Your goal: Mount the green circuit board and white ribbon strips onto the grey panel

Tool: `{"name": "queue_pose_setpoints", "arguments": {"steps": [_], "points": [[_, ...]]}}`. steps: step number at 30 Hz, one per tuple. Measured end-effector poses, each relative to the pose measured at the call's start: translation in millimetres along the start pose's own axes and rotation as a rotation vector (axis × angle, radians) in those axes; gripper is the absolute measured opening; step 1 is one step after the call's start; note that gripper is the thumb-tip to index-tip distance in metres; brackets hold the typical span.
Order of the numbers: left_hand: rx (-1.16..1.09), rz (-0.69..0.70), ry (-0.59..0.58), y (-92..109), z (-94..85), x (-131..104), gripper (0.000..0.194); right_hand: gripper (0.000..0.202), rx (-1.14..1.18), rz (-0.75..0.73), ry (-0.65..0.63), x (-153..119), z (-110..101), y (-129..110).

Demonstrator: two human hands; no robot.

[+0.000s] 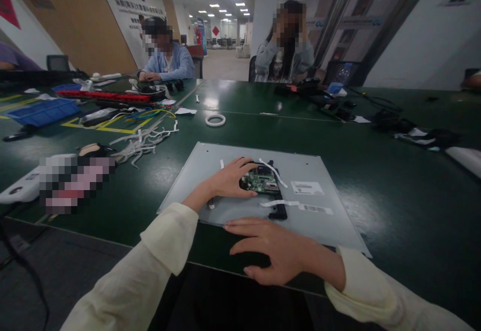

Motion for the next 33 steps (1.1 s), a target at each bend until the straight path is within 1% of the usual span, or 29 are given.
{"name": "queue_pose_setpoints", "arguments": {"steps": [5,11,18,24,30,33], "points": [[0.021,0.023,-0.031,-2,-1.3,1,0.071,0.034,0.016,0.0,0.023,0,-2,1],[0.03,0.04,-0.022,-10,-8.1,2,0.068,0.032,0.027,0.005,0.025,1,-3,1],[0.111,0.024,-0.09,-14,-4.1,2,0.07,0.031,0.031,0.001,0.028,1,-2,0],[0.104,0.003,-0.09,-16,-3.6,1,0.073,0.031,0.023,0.012,0.027,3,-2,0],[0.121,-0.024,-0.128,-24,0.5,0,0.074,0.03,0.034,0.025,0.019,4,-4,-1],[0.106,-0.026,-0.115,-22,-1.5,0,0.075,0.03,0.025,0.036,0.006,4,-3,0]]}}
Point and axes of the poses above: each hand's wrist, its own x-axis towards the middle knuckle, its own z-axis out of the palm, y = z × x, the point moved 9 cm from there along x, towards the middle knuckle, and after that the axes turned 6 degrees about -z, right-handed, at the moved point
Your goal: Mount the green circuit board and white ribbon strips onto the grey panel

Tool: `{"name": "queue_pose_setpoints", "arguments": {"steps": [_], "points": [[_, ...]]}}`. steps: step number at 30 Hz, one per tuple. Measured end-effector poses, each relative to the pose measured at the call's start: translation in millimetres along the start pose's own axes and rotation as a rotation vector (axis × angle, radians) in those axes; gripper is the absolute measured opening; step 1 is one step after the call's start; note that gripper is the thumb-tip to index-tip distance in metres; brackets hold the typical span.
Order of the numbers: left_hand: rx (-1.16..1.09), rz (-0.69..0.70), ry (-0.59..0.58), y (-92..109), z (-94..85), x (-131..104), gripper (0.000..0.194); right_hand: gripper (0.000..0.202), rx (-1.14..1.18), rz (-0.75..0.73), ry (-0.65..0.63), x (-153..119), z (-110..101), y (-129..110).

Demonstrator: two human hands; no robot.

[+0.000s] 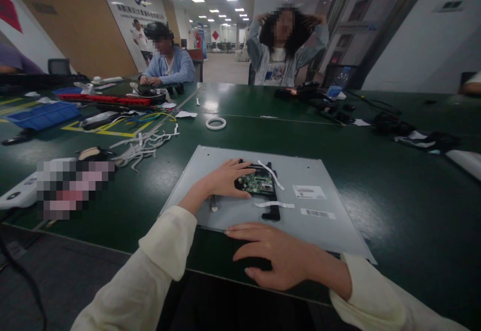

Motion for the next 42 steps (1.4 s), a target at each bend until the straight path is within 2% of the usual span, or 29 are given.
{"name": "queue_pose_setpoints", "arguments": {"steps": [3,5,9,11,13,19,27,31,34,38,42], "points": [[-0.02,-0.008,0.034,3,-8.1,-2,0.08,0.03,-0.007,0.011,-0.007,0,1,1],[-0.032,-0.035,0.1,1,-19.9,-3,0.076,0.03,-0.009,0.014,-0.012,-1,1,1],[-0.061,-0.188,0.38,-24,-55.9,-11,0.037,0.03,-0.014,0.014,-0.035,-1,3,1],[-0.048,-0.242,0.451,-37,-64.1,-15,0.026,0.03,-0.014,0.016,-0.034,-1,3,1],[-0.019,-0.219,0.425,-40,-61.3,-16,0.022,0.03,-0.013,0.02,-0.028,0,2,1],[0.1,-0.091,0.236,-25,-34.9,-13,0.015,0.031,-0.007,0.063,-0.05,1,1,1],[0.187,-0.092,0.201,-26,-32.7,-14,0.022,0.032,-0.032,0.086,-0.065,1,1,1],[0.204,-0.112,0.222,-31,-34.3,-13,0.031,0.032,-0.034,0.109,-0.08,0,2,2],[0.182,-0.172,0.293,-41,-42.5,-13,0.037,0.031,-0.043,0.112,-0.072,-1,3,2],[0.049,-0.236,0.414,-54,-58.8,-17,0.039,0.031,-0.037,0.108,-0.067,-2,4,4],[-0.14,-0.27,0.483,-55,-69.1,-20,0.037,0.03,-0.037,0.086,-0.06,0,3,2]]}}
Point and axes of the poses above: each hand's wrist, its own x-axis towards the middle knuckle, its own z-axis out of the palm, y = z × x, the point moved 9 cm from there along x, towards the middle knuckle, and after that the axes turned 6 degrees about -z, right-handed, at the moved point
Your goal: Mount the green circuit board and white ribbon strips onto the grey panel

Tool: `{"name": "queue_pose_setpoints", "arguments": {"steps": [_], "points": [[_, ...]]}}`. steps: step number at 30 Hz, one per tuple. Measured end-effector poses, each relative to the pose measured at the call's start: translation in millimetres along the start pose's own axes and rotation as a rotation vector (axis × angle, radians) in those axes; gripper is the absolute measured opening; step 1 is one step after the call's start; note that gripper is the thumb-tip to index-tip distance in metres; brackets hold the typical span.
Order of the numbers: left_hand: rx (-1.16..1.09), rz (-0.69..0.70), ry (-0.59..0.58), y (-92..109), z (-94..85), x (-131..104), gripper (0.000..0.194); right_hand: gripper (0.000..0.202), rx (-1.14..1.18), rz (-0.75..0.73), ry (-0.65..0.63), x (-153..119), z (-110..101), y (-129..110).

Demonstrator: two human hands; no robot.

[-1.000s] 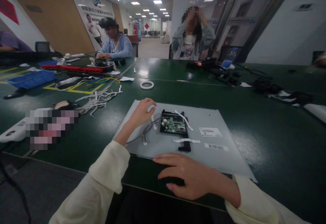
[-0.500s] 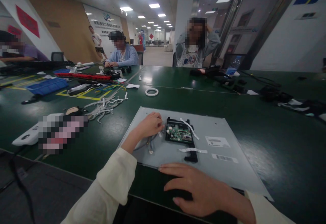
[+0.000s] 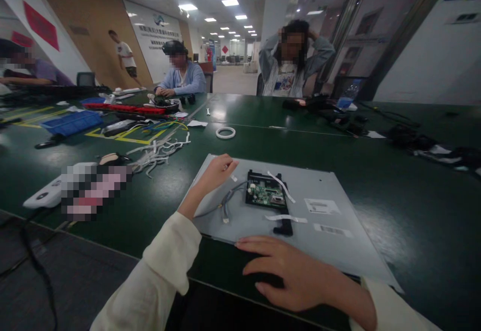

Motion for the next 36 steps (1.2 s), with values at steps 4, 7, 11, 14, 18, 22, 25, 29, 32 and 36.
{"name": "queue_pose_setpoints", "arguments": {"steps": [4,7,11,14,18,22,25,29,32,36], "points": [[-0.137,-0.098,-0.044,-2,0.3,0,0.04,0.03,-0.003,-0.005,0.005,1,0,0],[-0.26,-0.158,-0.092,-6,4.7,-1,0.042,0.031,-0.003,0.003,0.019,1,0,3],[-0.407,-0.252,-0.166,-12,15.5,-5,0.044,0.031,0.005,0.004,0.044,1,0,5],[-0.373,-0.267,-0.184,-10,17.8,-9,0.043,0.032,-0.002,-0.003,0.043,2,0,4],[-0.242,-0.219,-0.266,-1,22.1,-15,0.036,0.034,-0.06,-0.04,0.016,2,-1,1],[-0.13,-0.151,-0.327,0,32.0,-16,0.023,0.038,-0.231,-0.026,0.016,-6,-12,12],[-0.074,-0.144,-0.333,-7,40.9,-15,0.022,0.045,-0.389,0.084,0.065,-18,-30,36],[-0.052,-0.155,-0.317,-11,46.3,-14,0.03,0.055,-0.514,0.228,0.127,-31,-46,67],[-0.041,-0.146,-0.311,-9,46.4,-14,0.03,0.054,-0.533,0.273,0.144,-33,-46,77],[-0.04,-0.114,-0.31,-2,43.3,-14,0.029,0.052,-0.517,0.275,0.149,-28,-43,80]]}}
Point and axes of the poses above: each hand's wrist, its own x-axis towards the middle knuckle, its own z-axis out of the palm, y = z × x, the point moved 9 cm from there along x, towards the middle knuckle, and after that the axes turned 6 degrees about -z, right-handed, at the moved point
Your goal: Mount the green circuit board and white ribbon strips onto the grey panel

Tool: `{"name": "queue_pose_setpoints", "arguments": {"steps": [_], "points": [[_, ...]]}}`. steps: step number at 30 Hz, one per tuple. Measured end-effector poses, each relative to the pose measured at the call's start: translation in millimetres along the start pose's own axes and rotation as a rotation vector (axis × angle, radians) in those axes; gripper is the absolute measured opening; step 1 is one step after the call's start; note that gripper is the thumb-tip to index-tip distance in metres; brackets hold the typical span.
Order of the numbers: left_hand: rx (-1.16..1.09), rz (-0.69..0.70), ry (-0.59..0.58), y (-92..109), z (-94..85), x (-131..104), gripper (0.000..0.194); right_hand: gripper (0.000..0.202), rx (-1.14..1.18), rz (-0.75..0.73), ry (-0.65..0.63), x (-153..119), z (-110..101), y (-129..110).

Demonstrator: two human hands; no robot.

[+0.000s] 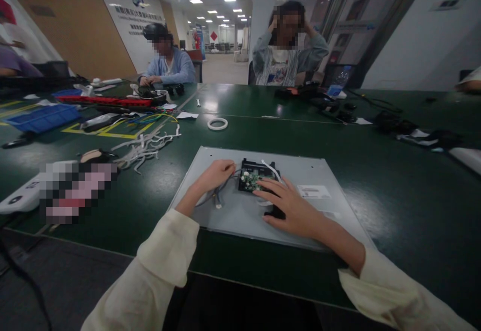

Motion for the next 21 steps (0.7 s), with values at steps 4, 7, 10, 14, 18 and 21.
{"name": "queue_pose_setpoints", "arguments": {"steps": [4,7,10,14,18,21], "points": [[0.026,0.006,0.021,3,-10.1,-3,0.025,0.052,0.019,-0.022,0.0,1,1,0],[0.015,-0.003,0.019,4,-18.0,-7,0.019,0.053,0.033,-0.039,0.005,1,0,1],[-0.022,0.01,-0.009,5,-20.5,-10,0.02,0.052,0.053,-0.048,-0.003,1,-1,1],[-0.073,0.016,-0.033,3,-16.1,-11,0.035,0.052,0.073,-0.052,0.001,1,-3,1],[-0.102,-0.07,-0.022,-9,-9.3,-8,0.046,0.053,0.082,-0.057,0.02,1,-3,0],[-0.082,0.004,-0.04,-5,-5.8,-8,0.035,0.056,0.058,-0.061,0.031,0,-3,-2]]}}
Point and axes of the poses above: each hand's wrist, its own x-axis towards the middle knuckle, its own z-axis out of the palm, y = z × x, the point moved 9 cm from there along x, towards the middle knuckle, and after that the axes turned 6 degrees about -z, right-handed, at the moved point
